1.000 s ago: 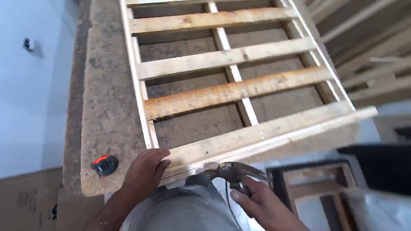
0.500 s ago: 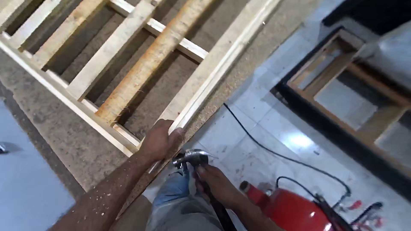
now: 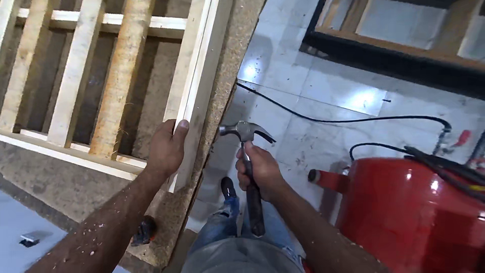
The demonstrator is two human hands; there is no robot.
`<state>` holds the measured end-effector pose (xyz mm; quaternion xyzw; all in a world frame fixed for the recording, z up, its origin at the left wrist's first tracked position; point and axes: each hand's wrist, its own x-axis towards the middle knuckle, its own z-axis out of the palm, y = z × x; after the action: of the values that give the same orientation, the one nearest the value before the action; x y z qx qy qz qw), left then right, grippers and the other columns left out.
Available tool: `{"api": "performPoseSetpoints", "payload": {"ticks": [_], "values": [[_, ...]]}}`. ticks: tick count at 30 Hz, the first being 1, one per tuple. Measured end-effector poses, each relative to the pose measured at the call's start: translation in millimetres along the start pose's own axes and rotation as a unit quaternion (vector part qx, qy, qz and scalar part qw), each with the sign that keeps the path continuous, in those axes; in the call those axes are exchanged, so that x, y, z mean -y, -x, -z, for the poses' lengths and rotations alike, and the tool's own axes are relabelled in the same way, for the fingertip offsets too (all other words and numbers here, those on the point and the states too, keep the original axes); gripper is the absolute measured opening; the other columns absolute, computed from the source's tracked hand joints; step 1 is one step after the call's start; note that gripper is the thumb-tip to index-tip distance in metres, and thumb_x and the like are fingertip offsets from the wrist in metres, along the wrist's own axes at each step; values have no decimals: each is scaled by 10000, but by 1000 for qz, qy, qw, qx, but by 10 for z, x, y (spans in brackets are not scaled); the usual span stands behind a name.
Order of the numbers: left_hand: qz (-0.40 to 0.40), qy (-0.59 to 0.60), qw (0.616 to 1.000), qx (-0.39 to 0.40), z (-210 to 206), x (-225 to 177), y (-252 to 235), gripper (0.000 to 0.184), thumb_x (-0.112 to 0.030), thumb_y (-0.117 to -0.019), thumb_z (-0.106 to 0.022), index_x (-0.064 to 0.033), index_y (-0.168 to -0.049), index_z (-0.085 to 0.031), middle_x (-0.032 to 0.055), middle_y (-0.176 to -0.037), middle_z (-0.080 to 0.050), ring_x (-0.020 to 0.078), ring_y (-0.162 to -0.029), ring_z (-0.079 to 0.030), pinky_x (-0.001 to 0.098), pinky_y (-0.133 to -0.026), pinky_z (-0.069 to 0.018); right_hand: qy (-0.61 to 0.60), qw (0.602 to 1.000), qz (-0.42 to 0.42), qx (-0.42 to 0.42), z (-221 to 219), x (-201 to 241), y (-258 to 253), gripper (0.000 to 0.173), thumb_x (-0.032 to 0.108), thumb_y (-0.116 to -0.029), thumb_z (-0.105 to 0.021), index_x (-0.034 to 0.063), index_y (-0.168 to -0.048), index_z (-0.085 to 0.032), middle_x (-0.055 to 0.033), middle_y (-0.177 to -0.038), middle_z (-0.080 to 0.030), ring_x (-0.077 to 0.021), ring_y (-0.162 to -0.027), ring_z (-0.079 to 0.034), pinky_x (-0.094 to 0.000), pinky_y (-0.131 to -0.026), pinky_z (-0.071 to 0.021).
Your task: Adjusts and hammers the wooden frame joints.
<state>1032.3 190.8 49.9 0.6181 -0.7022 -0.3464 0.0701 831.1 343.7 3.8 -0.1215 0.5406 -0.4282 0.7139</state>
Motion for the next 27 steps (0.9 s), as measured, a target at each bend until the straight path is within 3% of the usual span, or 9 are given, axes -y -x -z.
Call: {"api": "performPoseSetpoints", "payload": {"ticks": [2, 4, 6, 11, 17, 21, 23, 25, 27], "values": [[1, -1, 1000, 2, 2, -29, 4, 527, -552, -1069, -391, -111, -1149, -670, 98, -998, -664, 249, -933, -657, 545, -822, -527, 76, 995, -3, 66, -134, -120, 79, 502, 486, -1111, -319, 53, -1111, -574, -56, -671, -570, -137, -457, -535, -301, -430, -515], [2, -3, 1000, -1, 0, -47, 8, 518, -536, -1076, -394, -100, -1143, -664, 102, -963, -660, 252, -894, -654, 545, -794, -525, 218, 950, -23, 223, -227, -192, 190, 447, 443, -1108, -376, 61, -1142, -606, -32, -711, -582, -112, -504, -534, -276, -469, -490], [3, -8, 1000, -1, -5, -53, -8, 514, -536, -1077, -394, -101, -1126, -664, 104, -924, -651, 258, -856, -649, 550, -762, -519, 283, 916, -28, 283, -239, -136, 255, 439, 459, -1102, -384, 96, -1168, -623, -16, -724, -575, -102, -521, -518, -276, -473, -460], [7, -18, 1000, -6, 0, -75, 6, 501, -529, -1081, -391, -104, -1085, -655, 89, -855, -638, 249, -795, -639, 531, -719, -510, 78, 995, 23, 50, -86, -28, 137, 506, 495, -1106, -332, 61, -1152, -587, -62, -697, -569, -134, -457, -517, -295, -430, -508], [14, -17, 1000, -3, 9, -78, -5, 505, -528, -1081, -393, -98, -1110, -655, 110, -869, -643, 270, -814, -641, 558, -729, -510, 185, 969, -20, 160, -74, -55, 132, 466, 476, -1103, -369, 74, -1116, -604, -43, -683, -550, -115, -466, -495, -264, -435, -462], [16, -19, 1000, -3, -6, -81, -13, 496, -531, -1081, -384, -106, -1072, -638, 95, -833, -627, 262, -779, -636, 537, -694, -508, 43, 999, 5, -33, 13, 117, 44, 527, 535, -1099, -314, 76, -1077, -572, -52, -664, -546, -154, -429, -502, -328, -393, -504], [16, -26, 1000, -7, -9, -101, -11, 491, -528, -1082, -386, -104, -1048, -631, 91, -816, -607, 258, -762, -617, 528, -682, -491, 77, 997, 8, 9, -130, -14, 73, 509, 498, -1110, -318, 55, -1086, -567, -65, -665, -562, -162, -445, -526, -329, -417, -513], [21, -33, 999, -9, -5, -121, -10, 490, -519, -1086, -384, -96, -1058, -631, 98, -813, -595, 267, -759, -601, 536, -678, -474, 193, 967, -26, 163, -208, -187, 142, 461, 463, -1109, -370, 56, -1093, -585, -36, -683, -564, -114, -473, -529, -267, -446, -491], [24, -34, 999, -8, -5, -123, -11, 489, -524, -1085, -384, -106, -1059, -637, 95, -811, -601, 267, -754, -604, 535, -673, -476, 240, 950, -34, 196, -148, -232, 177, 452, 470, -1102, -393, 73, -1104, -609, -23, -683, -554, -100, -484, -506, -260, -457, -463]]}}
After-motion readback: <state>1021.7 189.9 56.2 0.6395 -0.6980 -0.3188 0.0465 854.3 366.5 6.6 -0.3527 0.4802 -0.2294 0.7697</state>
